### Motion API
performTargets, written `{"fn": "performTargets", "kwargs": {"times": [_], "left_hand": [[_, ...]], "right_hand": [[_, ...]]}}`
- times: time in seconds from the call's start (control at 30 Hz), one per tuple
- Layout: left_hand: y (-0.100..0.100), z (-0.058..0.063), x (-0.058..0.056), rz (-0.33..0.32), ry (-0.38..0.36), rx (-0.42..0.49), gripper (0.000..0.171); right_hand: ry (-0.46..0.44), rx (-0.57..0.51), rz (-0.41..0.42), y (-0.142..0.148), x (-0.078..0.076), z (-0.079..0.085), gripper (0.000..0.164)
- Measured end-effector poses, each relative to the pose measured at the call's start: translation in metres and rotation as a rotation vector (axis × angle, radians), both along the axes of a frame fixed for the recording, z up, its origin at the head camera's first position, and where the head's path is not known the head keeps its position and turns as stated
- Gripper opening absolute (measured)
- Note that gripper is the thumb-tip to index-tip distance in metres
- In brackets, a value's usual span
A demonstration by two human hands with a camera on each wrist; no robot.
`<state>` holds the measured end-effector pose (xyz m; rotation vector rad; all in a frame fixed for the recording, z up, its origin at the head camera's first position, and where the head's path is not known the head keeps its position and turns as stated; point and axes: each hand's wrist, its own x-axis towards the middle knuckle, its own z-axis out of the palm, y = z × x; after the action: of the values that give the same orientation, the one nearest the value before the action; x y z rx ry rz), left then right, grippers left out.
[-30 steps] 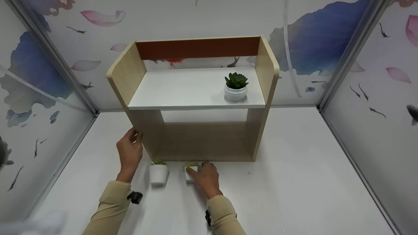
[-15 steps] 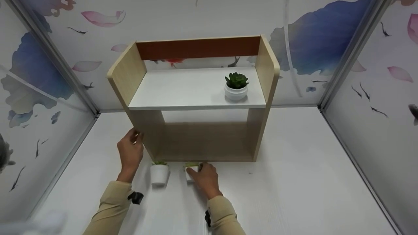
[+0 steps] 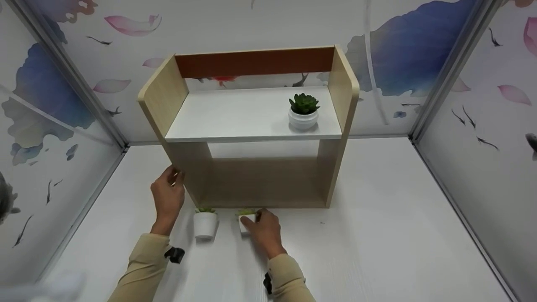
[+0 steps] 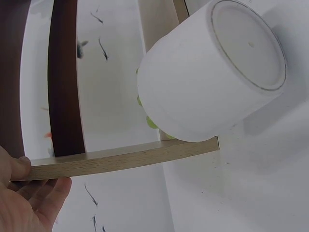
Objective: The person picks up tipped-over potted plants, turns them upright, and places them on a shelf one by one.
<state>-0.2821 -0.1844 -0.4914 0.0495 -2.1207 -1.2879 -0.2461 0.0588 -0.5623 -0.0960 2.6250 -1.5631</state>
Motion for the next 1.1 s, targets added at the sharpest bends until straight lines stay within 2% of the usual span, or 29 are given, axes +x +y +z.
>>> {"fn": "performTargets", "kwargs": {"times": [0.17, 0.4, 0.7, 1.1], "left_hand": [[0.001, 0.0, -0.001, -0.003, 0.001, 0.004, 0.033], [0.001, 0.001, -0.001, -0.005, 0.008, 0.002, 0.033], [-0.001, 0.0, -0.001, -0.002, 0.001, 0.004, 0.033], [-0.001, 0.0, -0.001, -0.007, 0.007, 0.008, 0.032]], "right_hand": [[0.02, -0.016, -0.003, 0.0, 0.001, 0.0, 0.033], [0.014, -0.014, -0.026, 0.0, 0.005, -0.003, 0.049], [0.007, -0.034, -0.001, 0.001, 0.013, -0.001, 0.058], [-0.004, -0.088, 0.032, 0.005, 0.023, 0.0, 0.056]]}}
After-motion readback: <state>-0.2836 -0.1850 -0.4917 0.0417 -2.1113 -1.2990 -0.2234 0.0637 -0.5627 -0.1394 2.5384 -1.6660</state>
